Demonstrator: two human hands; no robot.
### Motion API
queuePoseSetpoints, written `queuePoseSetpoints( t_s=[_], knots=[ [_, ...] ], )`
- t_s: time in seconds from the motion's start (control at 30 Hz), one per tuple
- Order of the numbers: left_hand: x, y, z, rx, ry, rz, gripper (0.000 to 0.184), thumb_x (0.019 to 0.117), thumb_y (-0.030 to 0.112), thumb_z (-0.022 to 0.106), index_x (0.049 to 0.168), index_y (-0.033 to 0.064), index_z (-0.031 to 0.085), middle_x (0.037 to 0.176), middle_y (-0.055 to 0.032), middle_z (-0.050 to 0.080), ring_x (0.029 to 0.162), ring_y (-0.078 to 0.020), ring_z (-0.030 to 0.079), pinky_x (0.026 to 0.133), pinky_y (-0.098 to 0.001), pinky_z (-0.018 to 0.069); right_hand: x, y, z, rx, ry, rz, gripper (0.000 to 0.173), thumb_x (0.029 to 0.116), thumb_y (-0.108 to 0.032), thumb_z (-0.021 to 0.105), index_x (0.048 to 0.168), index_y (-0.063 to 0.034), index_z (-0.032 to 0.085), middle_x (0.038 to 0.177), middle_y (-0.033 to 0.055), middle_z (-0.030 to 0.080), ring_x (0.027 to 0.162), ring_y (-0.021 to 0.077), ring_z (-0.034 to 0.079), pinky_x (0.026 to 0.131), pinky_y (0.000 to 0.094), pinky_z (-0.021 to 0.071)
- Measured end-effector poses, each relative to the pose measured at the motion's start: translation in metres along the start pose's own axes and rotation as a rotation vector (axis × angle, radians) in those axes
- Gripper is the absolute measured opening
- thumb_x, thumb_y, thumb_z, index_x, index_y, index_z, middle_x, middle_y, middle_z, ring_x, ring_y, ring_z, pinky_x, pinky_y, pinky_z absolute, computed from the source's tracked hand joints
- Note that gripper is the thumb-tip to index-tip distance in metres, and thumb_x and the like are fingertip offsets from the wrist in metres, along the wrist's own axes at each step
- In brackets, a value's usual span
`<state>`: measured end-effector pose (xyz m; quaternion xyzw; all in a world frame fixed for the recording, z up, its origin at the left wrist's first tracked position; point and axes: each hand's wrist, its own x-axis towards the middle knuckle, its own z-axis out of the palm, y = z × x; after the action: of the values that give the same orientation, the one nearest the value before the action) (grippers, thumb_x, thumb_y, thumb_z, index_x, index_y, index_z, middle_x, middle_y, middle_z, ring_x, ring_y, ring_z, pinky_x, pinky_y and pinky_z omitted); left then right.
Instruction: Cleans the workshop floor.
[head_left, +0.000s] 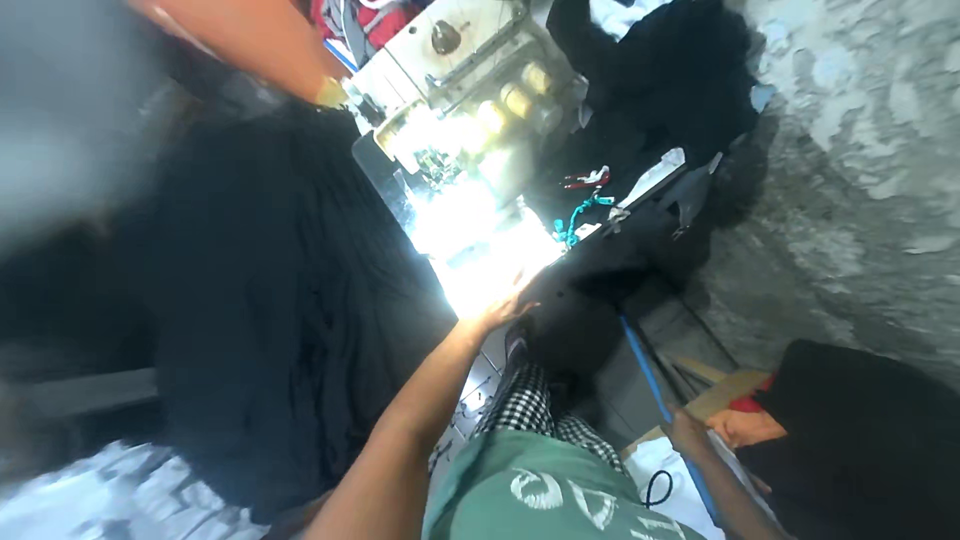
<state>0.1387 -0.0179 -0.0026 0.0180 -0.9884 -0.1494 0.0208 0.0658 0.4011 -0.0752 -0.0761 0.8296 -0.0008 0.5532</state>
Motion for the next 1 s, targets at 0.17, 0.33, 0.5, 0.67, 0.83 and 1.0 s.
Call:
queuePoseSetpoints(
  t_s=[0.17, 0.33, 0.5, 0.67, 0.83, 1.0],
  knots=[
    [0.001, 0.003, -0.004, -0.044, -0.036, -0.037, 0.065, 0.092, 0.035, 0.073, 0.147, 0.0064, 0.055, 0.156, -0.0248, 0.044, 0.148, -0.047, 0.035, 0.121, -0.0681, 0.0124, 0.02, -0.044, 0.016, -0.023, -0.103, 0.021, 0.057, 0.1047, -0.009, 0.052, 0.159, -0.0042, 0.034, 0.143, 0.0295, 0.055, 0.133, 0.0441, 0.055, 0.11, 0.057, 0.043],
    [0.0, -0.004, 0.001, -0.005, -0.037, -0.02, 0.066, 0.0935, 0.041, 0.07, 0.149, 0.0087, 0.054, 0.158, -0.0231, 0.043, 0.149, -0.0461, 0.035, 0.12, -0.0684, 0.0135, 0.018, -0.043, 0.032, 0.022, -0.103, 0.034, 0.058, 0.1055, -0.009, 0.049, 0.16, -0.0071, 0.031, 0.142, 0.029, 0.056, 0.133, 0.0435, 0.056, 0.11, 0.0573, 0.0438],
    [-0.004, -0.006, 0.006, 0.029, -0.019, -0.005, 0.068, 0.0908, 0.04, 0.073, 0.149, 0.0092, 0.054, 0.159, -0.0214, 0.042, 0.151, -0.0425, 0.033, 0.122, -0.0663, 0.012, 0.014, -0.049, 0.024, -0.111, -0.116, 0.019, 0.056, 0.1058, -0.007, 0.046, 0.159, -0.0036, 0.031, 0.141, 0.0293, 0.057, 0.131, 0.0451, 0.056, 0.108, 0.0582, 0.0456],
    [0.008, 0.008, -0.021, 0.141, -0.242, -0.044, 0.07, 0.0976, 0.049, 0.059, 0.155, 0.0102, 0.046, 0.164, -0.0217, 0.034, 0.153, -0.0408, 0.028, 0.123, -0.0636, 0.0136, 0.031, -0.059, 0.022, -0.104, -0.101, 0.012, 0.051, 0.1044, -0.007, 0.049, 0.154, 0.0009, 0.039, 0.14, 0.0286, 0.058, 0.131, 0.0426, 0.057, 0.108, 0.0562, 0.0466],
    [-0.001, -0.008, 0.005, 0.096, -0.087, -0.001, 0.071, 0.0968, 0.054, 0.059, 0.154, 0.0124, 0.049, 0.164, -0.0196, 0.035, 0.155, -0.0404, 0.023, 0.123, -0.0662, 0.006, 0.037, -0.061, 0.019, -0.097, -0.123, -0.006, 0.051, 0.1047, -0.009, 0.049, 0.154, -0.0016, 0.039, 0.14, 0.0282, 0.058, 0.13, 0.0432, 0.058, 0.107, 0.0574, 0.0462],
    [-0.005, -0.01, 0.008, 0.083, -0.099, -0.02, 0.071, 0.0977, 0.055, 0.056, 0.154, 0.0129, 0.049, 0.163, -0.0194, 0.036, 0.154, -0.0408, 0.026, 0.122, -0.0671, 0.0095, 0.035, -0.071, 0.02, -0.127, -0.227, -0.035, 0.053, 0.1058, -0.011, 0.048, 0.157, -0.0037, 0.036, 0.143, 0.0277, 0.056, 0.132, 0.0423, 0.056, 0.109, 0.0572, 0.0449]
  ],
)
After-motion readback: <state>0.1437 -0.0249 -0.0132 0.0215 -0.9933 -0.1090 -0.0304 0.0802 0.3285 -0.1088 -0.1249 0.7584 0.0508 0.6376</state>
